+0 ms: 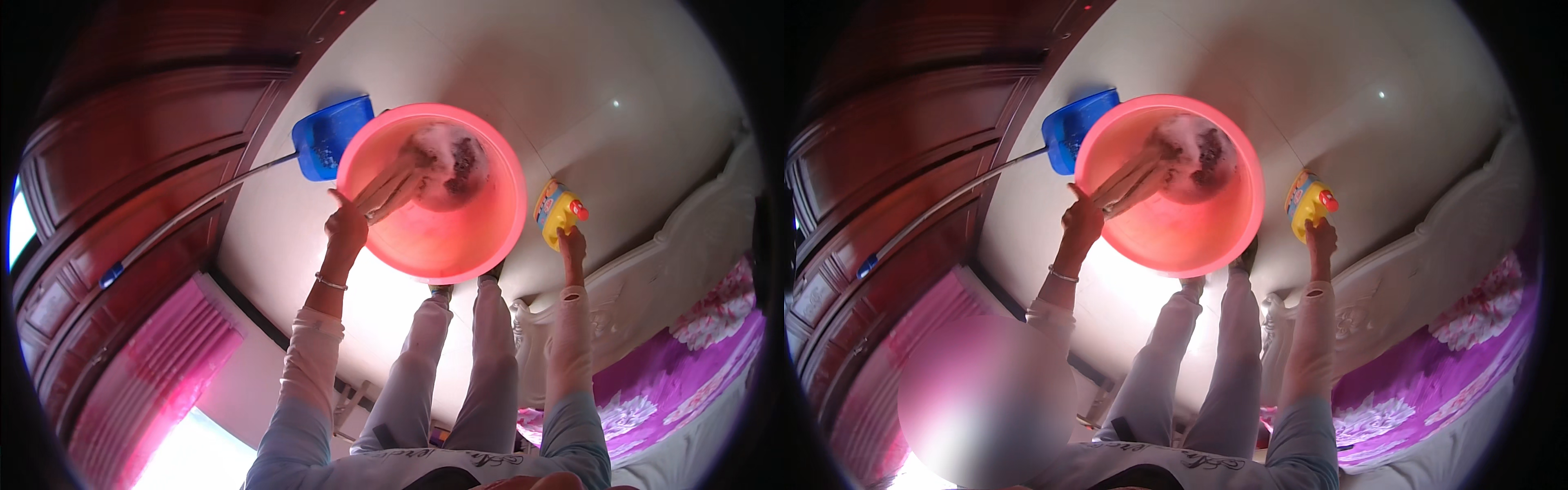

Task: The person uses a cloth and a screwdriver to scrape and wipe debris from a window frame, then rinses the cloth in a pink bucket and wipes the floor. The person handles a cloth, screwdriver, and bucket while cleaning the frame and floor.

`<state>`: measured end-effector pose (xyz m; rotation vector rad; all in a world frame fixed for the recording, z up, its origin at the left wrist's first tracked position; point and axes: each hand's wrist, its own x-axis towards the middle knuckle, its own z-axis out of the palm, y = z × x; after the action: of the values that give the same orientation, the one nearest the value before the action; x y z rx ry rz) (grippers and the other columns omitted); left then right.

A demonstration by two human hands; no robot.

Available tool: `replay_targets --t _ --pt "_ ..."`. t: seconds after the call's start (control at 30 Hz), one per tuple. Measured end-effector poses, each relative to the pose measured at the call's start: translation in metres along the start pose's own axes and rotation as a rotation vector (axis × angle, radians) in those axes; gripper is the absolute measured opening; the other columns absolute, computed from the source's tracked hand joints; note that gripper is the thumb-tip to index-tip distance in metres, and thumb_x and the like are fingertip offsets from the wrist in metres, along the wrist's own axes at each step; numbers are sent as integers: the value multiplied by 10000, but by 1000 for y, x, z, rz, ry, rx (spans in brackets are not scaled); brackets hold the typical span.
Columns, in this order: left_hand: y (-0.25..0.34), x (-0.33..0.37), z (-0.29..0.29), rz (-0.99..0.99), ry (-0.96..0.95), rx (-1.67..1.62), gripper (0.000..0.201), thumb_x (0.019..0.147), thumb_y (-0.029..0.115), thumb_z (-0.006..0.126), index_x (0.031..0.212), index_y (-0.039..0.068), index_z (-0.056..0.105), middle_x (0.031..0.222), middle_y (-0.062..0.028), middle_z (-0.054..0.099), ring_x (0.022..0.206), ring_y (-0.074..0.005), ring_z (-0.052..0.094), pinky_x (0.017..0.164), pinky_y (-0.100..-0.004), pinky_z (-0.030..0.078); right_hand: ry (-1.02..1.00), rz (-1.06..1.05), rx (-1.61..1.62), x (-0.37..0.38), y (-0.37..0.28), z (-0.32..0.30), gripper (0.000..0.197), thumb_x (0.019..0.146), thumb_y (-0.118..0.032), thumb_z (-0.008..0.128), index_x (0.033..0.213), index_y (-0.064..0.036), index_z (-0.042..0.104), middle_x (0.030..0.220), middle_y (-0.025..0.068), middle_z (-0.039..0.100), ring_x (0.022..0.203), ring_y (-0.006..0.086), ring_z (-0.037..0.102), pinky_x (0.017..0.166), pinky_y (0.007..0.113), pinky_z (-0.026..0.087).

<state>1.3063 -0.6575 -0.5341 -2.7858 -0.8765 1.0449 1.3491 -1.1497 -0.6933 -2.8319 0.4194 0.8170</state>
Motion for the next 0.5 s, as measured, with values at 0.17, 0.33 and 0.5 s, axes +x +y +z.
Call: replay_targets --t 0.17,0.33,0.5 --pt "13 -59 -68 262 -40 -381 316 834 215 643 1143 161 608 976 -144 690 841 -310 693 677 -433 541 -114 -265 58 -51 -74 -121 395 820 -294 693 1105 -46 580 1077 145 636 993 293 641 845 429 513" --pt "18 -153 -127 412 -121 -1293 385 802 -59 545 1173 35 585 857 -65 653 772 -89 620 680 -290 512 -700 -793 958 -149 -253 -139 581 829 -208 701 1328 -38 456 1433 116 433 1305 263 446 1065 386 383" --pt "0 -161 -99 326 -230 -1812 534 781 -8 620 1297 59 501 1007 -92 651 852 -169 631 665 -330 537 -581 -694 1011 -86 -239 -43 345 871 -147 604 1189 -15 611 1156 65 633 1012 157 585 889 334 487"
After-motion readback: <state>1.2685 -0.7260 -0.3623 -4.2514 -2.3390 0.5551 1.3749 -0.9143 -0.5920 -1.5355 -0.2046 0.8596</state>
